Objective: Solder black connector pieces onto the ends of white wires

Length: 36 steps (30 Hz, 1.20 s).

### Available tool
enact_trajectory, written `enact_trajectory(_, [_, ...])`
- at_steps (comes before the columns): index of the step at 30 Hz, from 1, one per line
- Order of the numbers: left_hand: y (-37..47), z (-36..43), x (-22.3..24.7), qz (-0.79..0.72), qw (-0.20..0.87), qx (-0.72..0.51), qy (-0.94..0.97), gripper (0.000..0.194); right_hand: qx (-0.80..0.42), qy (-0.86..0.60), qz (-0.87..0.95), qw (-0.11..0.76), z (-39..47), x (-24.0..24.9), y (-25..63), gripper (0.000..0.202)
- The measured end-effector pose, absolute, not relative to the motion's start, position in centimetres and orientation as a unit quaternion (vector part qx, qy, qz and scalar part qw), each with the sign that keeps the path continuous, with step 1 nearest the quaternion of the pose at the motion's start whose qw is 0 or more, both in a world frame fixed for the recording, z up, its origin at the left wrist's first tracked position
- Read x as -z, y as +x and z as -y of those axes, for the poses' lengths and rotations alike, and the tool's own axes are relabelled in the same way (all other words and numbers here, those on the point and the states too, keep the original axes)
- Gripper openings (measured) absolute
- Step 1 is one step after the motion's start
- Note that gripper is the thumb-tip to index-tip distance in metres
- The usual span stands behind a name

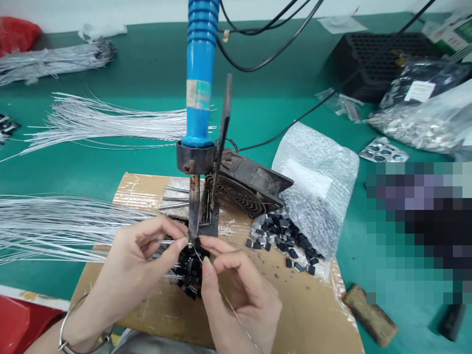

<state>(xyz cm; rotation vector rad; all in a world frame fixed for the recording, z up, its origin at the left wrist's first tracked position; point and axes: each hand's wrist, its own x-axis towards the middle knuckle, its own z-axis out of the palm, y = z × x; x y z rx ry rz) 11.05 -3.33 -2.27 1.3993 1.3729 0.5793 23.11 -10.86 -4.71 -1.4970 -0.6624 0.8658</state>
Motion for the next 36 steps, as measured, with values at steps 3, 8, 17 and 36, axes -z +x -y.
enact_trajectory(3, [11.02,3.28,2.37,-0.57,0.522,-0.245,0.586,0.012,-0.373,-0.646,0.28,0.604,10.87,4.73,23.02,0.021])
enact_trajectory(8, [11.04,3.29,2.37,-0.567,0.515,-0.255,0.591,0.012,-0.373,-0.65,0.289,0.596,10.96,4.99,23.23,0.022])
enact_trajectory(17, [11.04,3.35,2.22,-0.566,0.518,-0.253,0.59,0.013,-0.373,-0.649,0.292,0.595,10.93,4.92,23.1,0.02])
enact_trajectory(36, [11.12,3.37,2.12,-0.569,0.517,-0.247,0.59,0.012,-0.373,-0.655,0.284,0.592,10.94,4.82,23.03,0.022])
